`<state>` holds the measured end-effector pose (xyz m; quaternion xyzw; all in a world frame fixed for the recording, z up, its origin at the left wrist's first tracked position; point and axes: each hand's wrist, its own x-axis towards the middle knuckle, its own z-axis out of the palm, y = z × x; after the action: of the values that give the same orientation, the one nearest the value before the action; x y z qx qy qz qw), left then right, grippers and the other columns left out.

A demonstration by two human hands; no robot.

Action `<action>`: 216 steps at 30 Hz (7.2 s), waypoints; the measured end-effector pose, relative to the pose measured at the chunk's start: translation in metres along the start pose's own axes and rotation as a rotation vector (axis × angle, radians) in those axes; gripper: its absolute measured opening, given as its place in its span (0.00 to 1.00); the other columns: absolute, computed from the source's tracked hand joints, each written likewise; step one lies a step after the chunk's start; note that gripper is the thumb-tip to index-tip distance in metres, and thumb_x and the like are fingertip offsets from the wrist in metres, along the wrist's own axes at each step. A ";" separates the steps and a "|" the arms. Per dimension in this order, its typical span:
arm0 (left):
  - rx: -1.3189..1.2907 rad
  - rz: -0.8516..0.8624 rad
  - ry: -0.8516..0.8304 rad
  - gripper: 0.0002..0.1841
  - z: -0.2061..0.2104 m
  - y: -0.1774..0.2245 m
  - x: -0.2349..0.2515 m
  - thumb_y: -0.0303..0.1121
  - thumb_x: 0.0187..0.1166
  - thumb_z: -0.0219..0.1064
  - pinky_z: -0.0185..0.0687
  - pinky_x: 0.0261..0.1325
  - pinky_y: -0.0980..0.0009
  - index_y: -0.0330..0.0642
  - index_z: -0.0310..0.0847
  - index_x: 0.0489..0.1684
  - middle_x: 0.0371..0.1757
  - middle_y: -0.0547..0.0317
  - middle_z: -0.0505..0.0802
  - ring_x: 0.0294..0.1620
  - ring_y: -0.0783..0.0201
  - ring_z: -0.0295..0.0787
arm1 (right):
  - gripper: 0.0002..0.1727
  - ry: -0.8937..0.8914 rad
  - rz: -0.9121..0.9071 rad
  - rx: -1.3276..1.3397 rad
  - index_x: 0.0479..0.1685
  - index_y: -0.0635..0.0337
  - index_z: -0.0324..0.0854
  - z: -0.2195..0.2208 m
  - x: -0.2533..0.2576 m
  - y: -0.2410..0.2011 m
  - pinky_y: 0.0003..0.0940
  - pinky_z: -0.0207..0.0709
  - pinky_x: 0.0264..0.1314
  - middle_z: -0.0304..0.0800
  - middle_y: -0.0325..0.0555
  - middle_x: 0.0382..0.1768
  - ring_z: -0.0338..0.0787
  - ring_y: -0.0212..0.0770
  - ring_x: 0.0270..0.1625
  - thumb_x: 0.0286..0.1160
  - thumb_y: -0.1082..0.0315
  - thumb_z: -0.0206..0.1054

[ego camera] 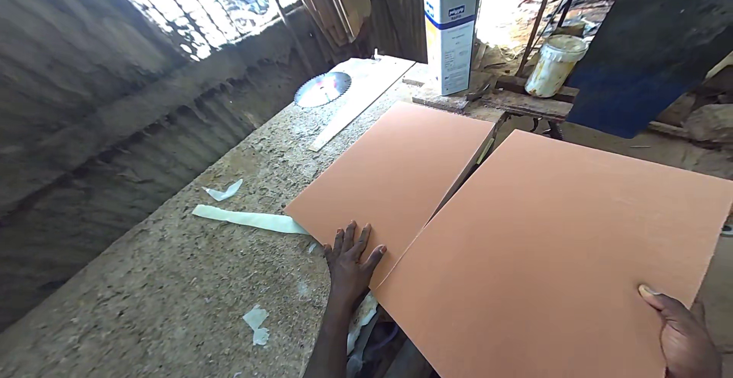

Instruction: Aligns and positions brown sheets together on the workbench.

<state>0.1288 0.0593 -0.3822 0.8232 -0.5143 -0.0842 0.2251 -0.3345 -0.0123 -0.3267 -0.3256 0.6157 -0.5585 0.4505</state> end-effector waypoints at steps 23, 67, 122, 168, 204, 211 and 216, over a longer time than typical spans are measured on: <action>0.010 0.010 0.011 0.41 0.003 -0.003 0.003 0.77 0.74 0.51 0.26 0.89 0.28 0.70 0.73 0.85 0.93 0.63 0.65 0.96 0.46 0.47 | 0.33 -0.027 -0.029 0.005 0.86 0.51 0.53 0.008 0.015 0.000 0.19 0.86 0.51 0.84 0.31 0.55 0.89 0.19 0.50 0.81 0.68 0.56; -0.003 0.045 0.030 0.44 0.001 -0.001 0.000 0.79 0.72 0.50 0.25 0.86 0.23 0.64 0.75 0.84 0.92 0.53 0.66 0.94 0.37 0.48 | 0.43 -0.032 0.022 0.089 0.90 0.50 0.55 0.017 0.040 0.004 0.26 0.88 0.50 0.84 0.43 0.65 0.91 0.30 0.54 0.68 0.69 0.64; -0.005 0.057 0.033 0.45 0.003 -0.003 0.000 0.79 0.72 0.50 0.25 0.85 0.22 0.62 0.75 0.84 0.92 0.51 0.66 0.94 0.36 0.48 | 0.42 -0.048 0.018 0.103 0.90 0.43 0.56 0.016 0.043 0.008 0.28 0.88 0.52 0.84 0.41 0.66 0.91 0.31 0.56 0.69 0.68 0.65; -0.007 0.056 0.015 0.42 0.002 -0.003 -0.001 0.76 0.73 0.52 0.25 0.85 0.22 0.63 0.75 0.84 0.93 0.52 0.65 0.94 0.35 0.47 | 0.42 -0.093 0.048 0.088 0.90 0.42 0.57 0.019 0.054 0.008 0.32 0.90 0.51 0.84 0.44 0.66 0.92 0.35 0.55 0.69 0.67 0.66; 0.060 0.030 -0.032 0.40 -0.008 0.000 0.005 0.77 0.72 0.53 0.36 0.87 0.25 0.71 0.76 0.82 0.90 0.57 0.70 0.93 0.42 0.56 | 0.45 -0.120 0.075 0.058 0.91 0.41 0.55 0.019 0.067 0.010 0.34 0.89 0.54 0.81 0.45 0.71 0.90 0.37 0.60 0.67 0.67 0.68; 0.468 -0.142 -0.118 0.36 -0.036 0.073 0.054 0.75 0.76 0.49 0.60 0.80 0.35 0.58 0.87 0.60 0.65 0.48 0.90 0.68 0.43 0.84 | 0.47 -0.135 0.016 0.101 0.91 0.46 0.53 0.018 0.066 0.012 0.31 0.89 0.56 0.79 0.46 0.73 0.89 0.35 0.62 0.65 0.69 0.68; 0.270 0.052 -0.179 0.34 0.001 0.109 0.130 0.67 0.84 0.45 0.35 0.92 0.35 0.64 0.71 0.85 0.90 0.57 0.69 0.93 0.49 0.55 | 0.49 -0.139 -0.003 0.109 0.93 0.51 0.47 0.017 0.065 0.014 0.30 0.87 0.59 0.73 0.48 0.78 0.86 0.33 0.66 0.66 0.73 0.67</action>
<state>0.0997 -0.0962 -0.3214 0.8217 -0.5600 -0.0814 0.0680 -0.3426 -0.0755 -0.3526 -0.3395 0.5512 -0.5681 0.5082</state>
